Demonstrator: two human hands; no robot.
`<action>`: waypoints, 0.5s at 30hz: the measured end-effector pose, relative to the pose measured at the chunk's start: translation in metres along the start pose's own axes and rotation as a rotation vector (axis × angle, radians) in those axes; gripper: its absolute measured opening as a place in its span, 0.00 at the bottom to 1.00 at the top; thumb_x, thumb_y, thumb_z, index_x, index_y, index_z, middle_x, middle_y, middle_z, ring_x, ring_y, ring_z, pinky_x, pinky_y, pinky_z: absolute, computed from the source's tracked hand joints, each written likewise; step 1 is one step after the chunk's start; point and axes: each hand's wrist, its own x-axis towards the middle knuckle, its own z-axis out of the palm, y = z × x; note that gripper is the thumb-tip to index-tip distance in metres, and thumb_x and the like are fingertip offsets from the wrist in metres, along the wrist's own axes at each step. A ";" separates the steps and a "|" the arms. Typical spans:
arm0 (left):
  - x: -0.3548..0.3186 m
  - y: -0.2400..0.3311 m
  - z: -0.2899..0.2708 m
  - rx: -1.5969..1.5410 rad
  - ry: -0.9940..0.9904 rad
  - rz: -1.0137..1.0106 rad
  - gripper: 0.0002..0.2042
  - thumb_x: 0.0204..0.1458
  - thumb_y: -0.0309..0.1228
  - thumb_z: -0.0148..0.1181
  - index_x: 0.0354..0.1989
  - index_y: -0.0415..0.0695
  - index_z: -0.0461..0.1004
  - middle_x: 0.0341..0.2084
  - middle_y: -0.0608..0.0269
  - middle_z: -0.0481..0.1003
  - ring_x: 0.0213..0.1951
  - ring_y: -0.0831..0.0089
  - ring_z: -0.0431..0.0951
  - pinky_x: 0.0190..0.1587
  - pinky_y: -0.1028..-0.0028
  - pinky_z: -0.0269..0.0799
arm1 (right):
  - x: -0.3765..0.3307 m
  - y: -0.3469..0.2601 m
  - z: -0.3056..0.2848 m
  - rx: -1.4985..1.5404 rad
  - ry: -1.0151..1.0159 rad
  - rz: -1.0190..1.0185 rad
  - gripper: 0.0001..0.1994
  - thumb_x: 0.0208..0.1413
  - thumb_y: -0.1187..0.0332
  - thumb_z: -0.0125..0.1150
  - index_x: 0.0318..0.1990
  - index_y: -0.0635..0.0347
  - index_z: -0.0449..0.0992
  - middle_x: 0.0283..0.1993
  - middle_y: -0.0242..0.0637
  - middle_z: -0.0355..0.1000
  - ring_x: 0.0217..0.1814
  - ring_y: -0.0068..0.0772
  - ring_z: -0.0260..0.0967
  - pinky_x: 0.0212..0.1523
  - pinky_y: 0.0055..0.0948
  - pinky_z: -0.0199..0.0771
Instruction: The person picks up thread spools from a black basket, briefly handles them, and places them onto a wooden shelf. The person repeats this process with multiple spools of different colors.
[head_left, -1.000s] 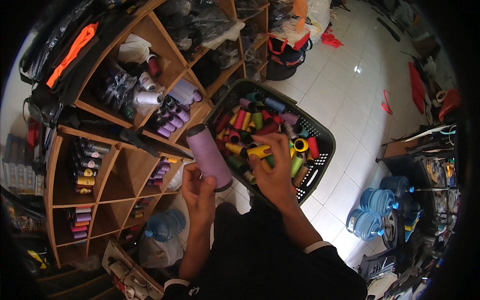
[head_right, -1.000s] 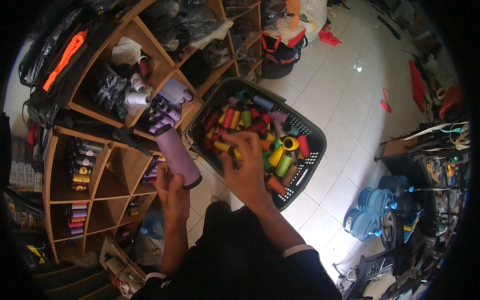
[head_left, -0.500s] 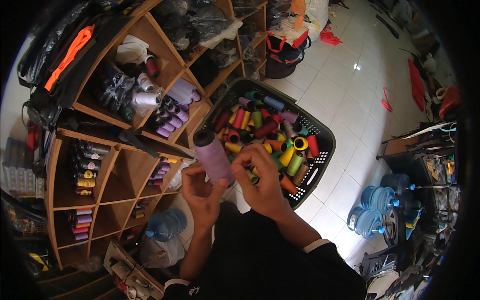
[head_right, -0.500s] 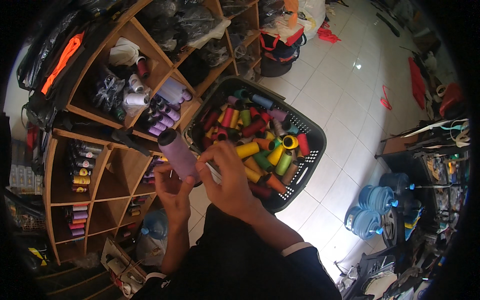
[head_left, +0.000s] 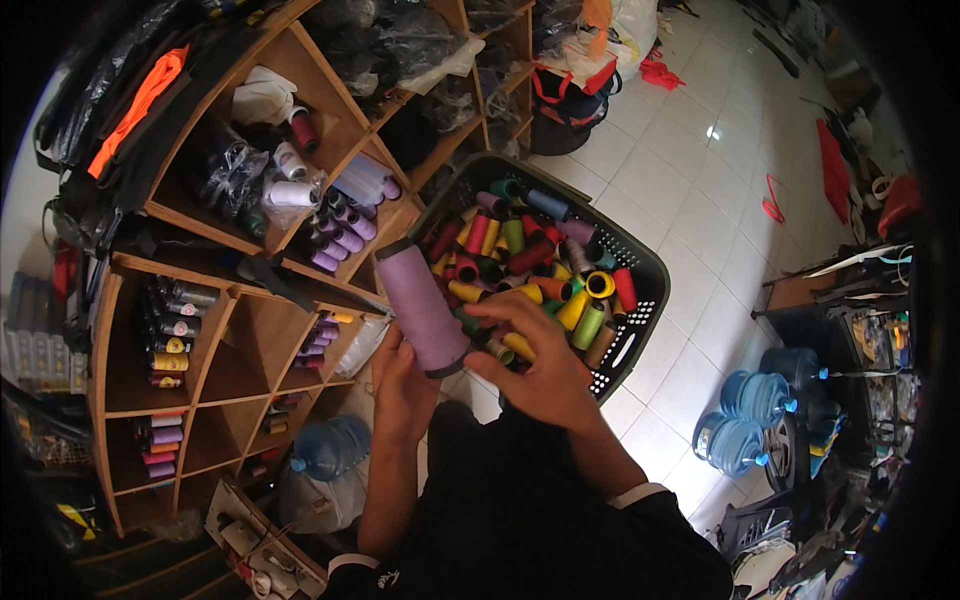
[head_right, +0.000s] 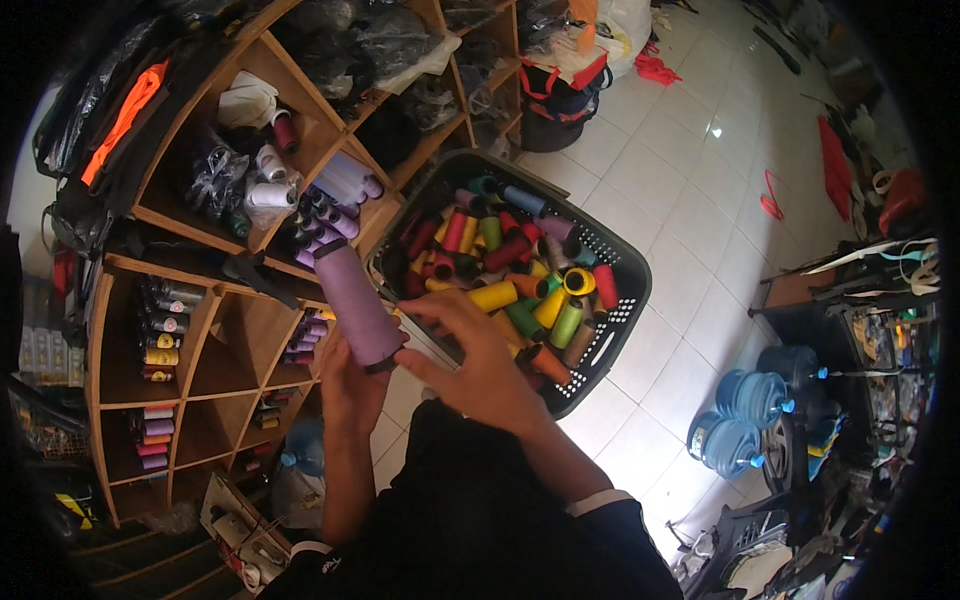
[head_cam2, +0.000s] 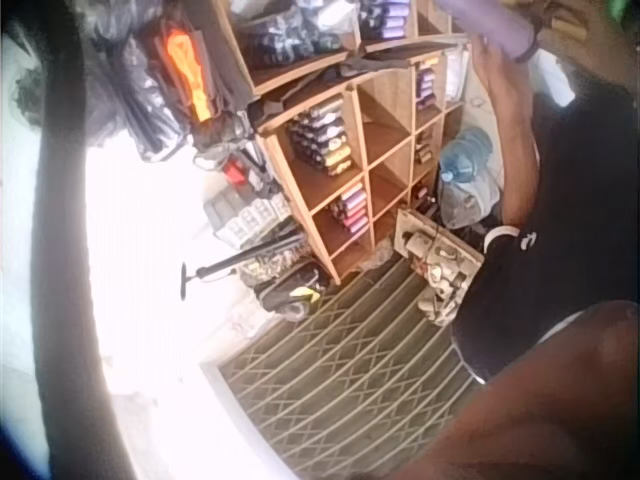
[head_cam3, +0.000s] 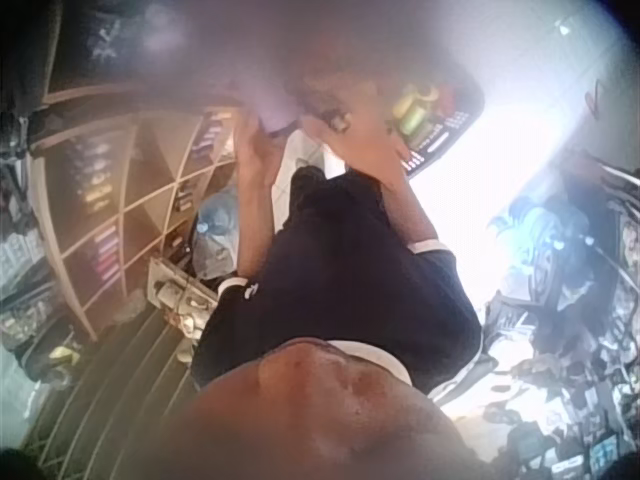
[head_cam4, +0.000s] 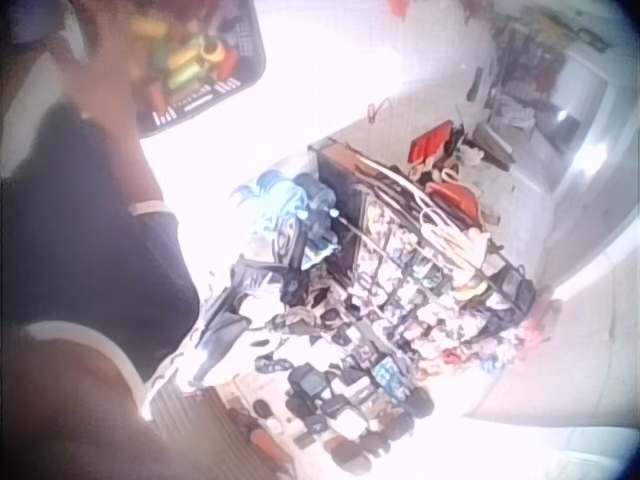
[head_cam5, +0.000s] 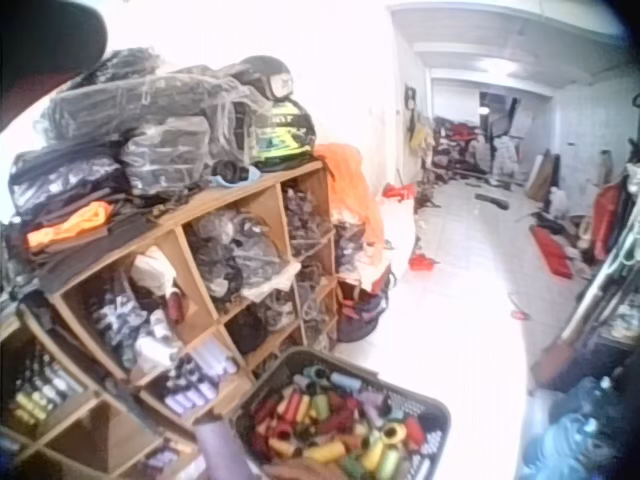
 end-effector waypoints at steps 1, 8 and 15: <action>0.000 -0.001 0.001 -0.001 -0.003 0.006 0.28 0.55 0.44 0.55 0.57 0.35 0.61 0.49 0.54 0.69 0.51 0.64 0.72 0.53 0.64 0.69 | -0.002 -0.003 0.005 0.049 -0.016 0.016 0.19 0.44 0.72 0.70 0.46 0.61 0.76 0.48 0.40 0.69 0.50 0.34 0.68 0.48 0.28 0.70; -0.005 -0.001 -0.003 0.055 0.026 0.110 0.28 0.56 0.40 0.57 0.60 0.39 0.57 0.52 0.54 0.67 0.54 0.65 0.69 0.57 0.65 0.65 | -0.014 0.003 0.027 -0.218 0.181 -0.240 0.16 0.45 0.73 0.71 0.43 0.61 0.77 0.41 0.39 0.70 0.43 0.32 0.69 0.42 0.28 0.70; -0.008 -0.004 -0.013 -0.024 0.038 0.124 0.26 0.56 0.36 0.58 0.59 0.39 0.57 0.54 0.53 0.67 0.57 0.64 0.68 0.61 0.62 0.61 | -0.012 0.008 0.027 0.135 0.274 -0.075 0.04 0.51 0.76 0.61 0.32 0.64 0.72 0.35 0.38 0.67 0.36 0.33 0.66 0.39 0.28 0.66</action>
